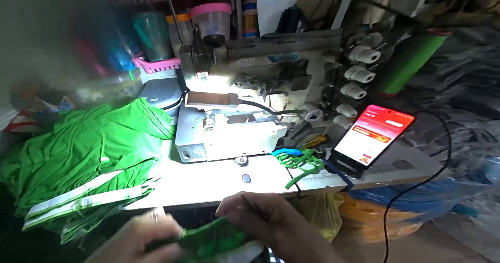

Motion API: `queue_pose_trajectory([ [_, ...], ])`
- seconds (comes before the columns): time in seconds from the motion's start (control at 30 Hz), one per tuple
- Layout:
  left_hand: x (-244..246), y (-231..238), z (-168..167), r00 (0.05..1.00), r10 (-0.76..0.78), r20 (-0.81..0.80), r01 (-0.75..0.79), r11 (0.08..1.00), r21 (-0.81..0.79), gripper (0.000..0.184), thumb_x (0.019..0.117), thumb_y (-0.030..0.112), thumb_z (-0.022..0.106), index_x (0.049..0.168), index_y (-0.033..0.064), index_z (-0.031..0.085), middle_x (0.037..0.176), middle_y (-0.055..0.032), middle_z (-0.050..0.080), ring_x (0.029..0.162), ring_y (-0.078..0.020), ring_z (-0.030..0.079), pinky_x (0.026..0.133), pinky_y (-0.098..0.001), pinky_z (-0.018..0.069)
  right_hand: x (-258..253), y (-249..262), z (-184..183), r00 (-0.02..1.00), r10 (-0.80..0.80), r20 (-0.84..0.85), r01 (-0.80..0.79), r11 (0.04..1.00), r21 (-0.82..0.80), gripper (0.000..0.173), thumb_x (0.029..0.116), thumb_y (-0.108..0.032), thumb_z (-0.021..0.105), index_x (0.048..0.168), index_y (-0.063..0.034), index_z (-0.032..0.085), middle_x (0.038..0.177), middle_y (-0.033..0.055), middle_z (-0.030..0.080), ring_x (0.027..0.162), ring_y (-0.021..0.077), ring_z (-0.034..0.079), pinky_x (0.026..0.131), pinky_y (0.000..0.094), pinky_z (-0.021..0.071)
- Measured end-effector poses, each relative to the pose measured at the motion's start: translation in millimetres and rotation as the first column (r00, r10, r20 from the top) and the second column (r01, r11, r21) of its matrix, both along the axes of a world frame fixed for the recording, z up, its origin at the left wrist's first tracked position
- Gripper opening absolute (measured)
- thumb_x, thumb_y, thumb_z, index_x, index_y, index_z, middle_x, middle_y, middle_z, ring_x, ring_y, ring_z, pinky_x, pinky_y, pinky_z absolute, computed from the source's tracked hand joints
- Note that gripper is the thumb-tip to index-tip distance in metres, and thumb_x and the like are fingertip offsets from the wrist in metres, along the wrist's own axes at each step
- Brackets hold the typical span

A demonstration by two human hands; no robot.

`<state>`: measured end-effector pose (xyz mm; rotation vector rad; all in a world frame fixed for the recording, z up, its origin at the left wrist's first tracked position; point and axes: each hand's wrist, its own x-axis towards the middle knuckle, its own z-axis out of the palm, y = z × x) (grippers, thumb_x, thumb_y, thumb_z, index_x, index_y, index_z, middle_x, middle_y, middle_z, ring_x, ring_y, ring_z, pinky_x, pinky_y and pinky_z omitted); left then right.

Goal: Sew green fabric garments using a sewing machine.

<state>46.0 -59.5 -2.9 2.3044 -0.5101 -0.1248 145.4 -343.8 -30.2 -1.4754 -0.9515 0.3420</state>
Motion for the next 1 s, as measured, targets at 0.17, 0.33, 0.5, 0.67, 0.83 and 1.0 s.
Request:
queue_pose_trajectory([
  [0.17,20.1,13.7,-2.2,0.957,0.291,-0.003,-0.291,0.956,-0.027,0.028,0.0987,0.045,0.062,0.098,0.0211,0.077,0.078,0.0123,0.068,0.067,0.0046,0.059,0.061,-0.0151,0.0496,10.4,13.6,-18.9,0.886,-0.285,0.365,0.341,0.935,-0.098,0.03,0.0954,-0.043,0.069,0.119,-0.0261,0.077,0.094,-0.0077,0.074,0.08,0.0001,0.067,0.071,0.0197,0.0569],
  [0.33,21.4,11.4,12.2,0.94,0.327,-0.101,-0.342,0.906,-0.25,0.026,0.0954,0.035,0.072,0.12,0.0262,0.07,0.091,0.0049,0.074,0.076,-0.0068,0.069,0.068,-0.0219,0.0584,19.8,9.6,-24.3,0.763,-0.338,0.552,0.457,0.885,-0.09,0.035,0.0943,-0.053,0.066,0.117,-0.0301,0.078,0.079,-0.005,0.064,0.066,0.0017,0.058,0.057,0.019,0.0498],
  [0.5,22.7,17.1,7.1,0.894,0.359,0.268,-0.39,0.918,0.071,0.025,0.0984,0.047,0.062,0.112,0.0302,0.075,0.097,0.0146,0.067,0.088,0.0025,0.064,0.076,-0.0194,0.0553,25.9,4.5,-22.7,0.784,-0.317,0.533,0.429,0.898,-0.098,0.027,0.1004,-0.039,0.063,0.104,-0.0174,0.08,0.074,0.0008,0.06,0.065,0.0044,0.054,0.056,0.0186,0.0453],
  [0.67,53.6,10.6,-11.0,0.838,0.48,0.258,-0.497,0.868,-0.003,0.02,0.105,0.026,0.052,0.099,0.0158,0.068,0.089,0.0061,0.063,0.084,-0.0044,0.061,0.077,-0.027,0.053,19.1,16.0,-34.0,0.842,-0.293,0.452,0.408,0.895,-0.179,0.036,0.1026,-0.035,0.061,0.089,-0.0046,0.076,0.068,0.0079,0.063,0.059,0.0127,0.056,0.053,0.0296,0.0475],
  [0.83,117.7,-0.4,3.7,0.853,0.509,0.117,-0.482,0.853,-0.198,0.009,0.0994,0.005,0.061,0.106,0.0041,0.067,0.087,-0.0076,0.067,0.075,-0.0149,0.064,0.068,-0.0345,0.0554,27.8,49.9,-61.1,0.94,-0.335,0.072,0.339,0.884,-0.32,0.022,0.0951,-0.021,0.057,0.095,-0.0103,0.076,0.072,-0.0043,0.066,0.062,-0.0001,0.058,0.057,0.0219,0.0495],
  [1.0,214.8,-1.9,13.4,0.879,0.415,0.235,-0.462,0.864,0.201,0.016,0.0955,0.015,0.067,0.096,-0.0008,0.071,0.088,-0.0147,0.07,0.086,-0.0264,0.069,0.08,-0.0469,0.0542,70.1,54.8,-69.4,0.888,-0.415,-0.197,0.329,0.874,-0.358,0.02,0.1028,-0.018,0.052,0.106,-0.0026,0.065,0.069,0.0003,0.062,0.049,0.0056,0.056,0.045,0.0223,0.0489],
])
